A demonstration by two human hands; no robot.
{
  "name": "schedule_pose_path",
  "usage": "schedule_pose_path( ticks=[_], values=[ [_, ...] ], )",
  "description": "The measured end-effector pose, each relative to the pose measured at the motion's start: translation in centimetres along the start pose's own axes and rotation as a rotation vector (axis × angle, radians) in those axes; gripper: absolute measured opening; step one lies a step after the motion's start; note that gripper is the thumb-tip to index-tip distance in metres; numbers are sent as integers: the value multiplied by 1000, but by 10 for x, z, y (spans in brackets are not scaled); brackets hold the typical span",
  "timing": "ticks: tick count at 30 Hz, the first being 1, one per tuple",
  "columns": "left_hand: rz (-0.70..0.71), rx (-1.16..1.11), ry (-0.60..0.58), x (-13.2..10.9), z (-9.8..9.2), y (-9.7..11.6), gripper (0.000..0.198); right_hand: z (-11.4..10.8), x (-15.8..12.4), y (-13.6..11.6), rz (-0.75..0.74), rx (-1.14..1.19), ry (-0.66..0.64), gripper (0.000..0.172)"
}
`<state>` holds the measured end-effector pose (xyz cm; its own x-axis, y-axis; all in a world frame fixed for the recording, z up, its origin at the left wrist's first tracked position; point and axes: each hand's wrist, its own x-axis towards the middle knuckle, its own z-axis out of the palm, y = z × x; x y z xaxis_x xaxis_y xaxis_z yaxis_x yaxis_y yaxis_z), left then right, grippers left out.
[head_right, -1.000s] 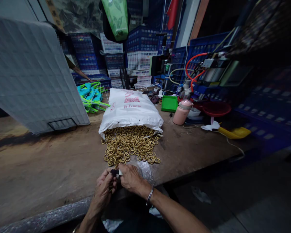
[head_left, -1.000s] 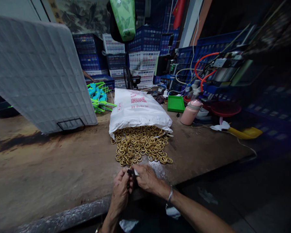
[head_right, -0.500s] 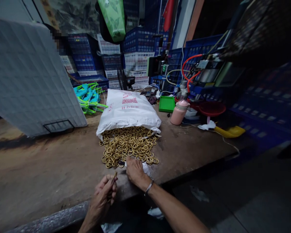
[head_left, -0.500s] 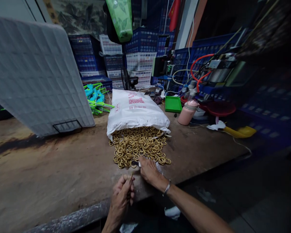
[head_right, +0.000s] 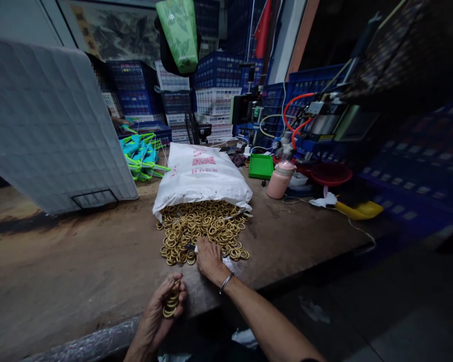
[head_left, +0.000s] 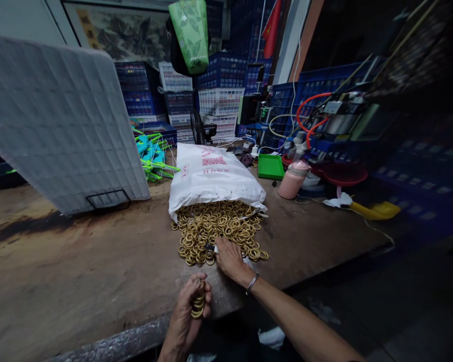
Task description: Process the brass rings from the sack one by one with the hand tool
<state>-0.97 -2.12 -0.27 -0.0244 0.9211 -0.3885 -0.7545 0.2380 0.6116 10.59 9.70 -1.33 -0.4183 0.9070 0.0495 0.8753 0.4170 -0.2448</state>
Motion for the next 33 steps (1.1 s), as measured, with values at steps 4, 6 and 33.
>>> schedule_pose_path(
  ticks=[4, 6, 33],
  values=[
    [-4, -53, 56, 4, -2, 1, 19, -7, -5, 1, -99, 105, -4, 22],
    [30, -44, 97, 6, -1, 2, 20, -12, -9, -1, -165, 198, -14, 20],
    [304, 553, 201, 4, 1, -5, 30, -14, -34, -28, 155, 1127, -384, 26]
  ],
)
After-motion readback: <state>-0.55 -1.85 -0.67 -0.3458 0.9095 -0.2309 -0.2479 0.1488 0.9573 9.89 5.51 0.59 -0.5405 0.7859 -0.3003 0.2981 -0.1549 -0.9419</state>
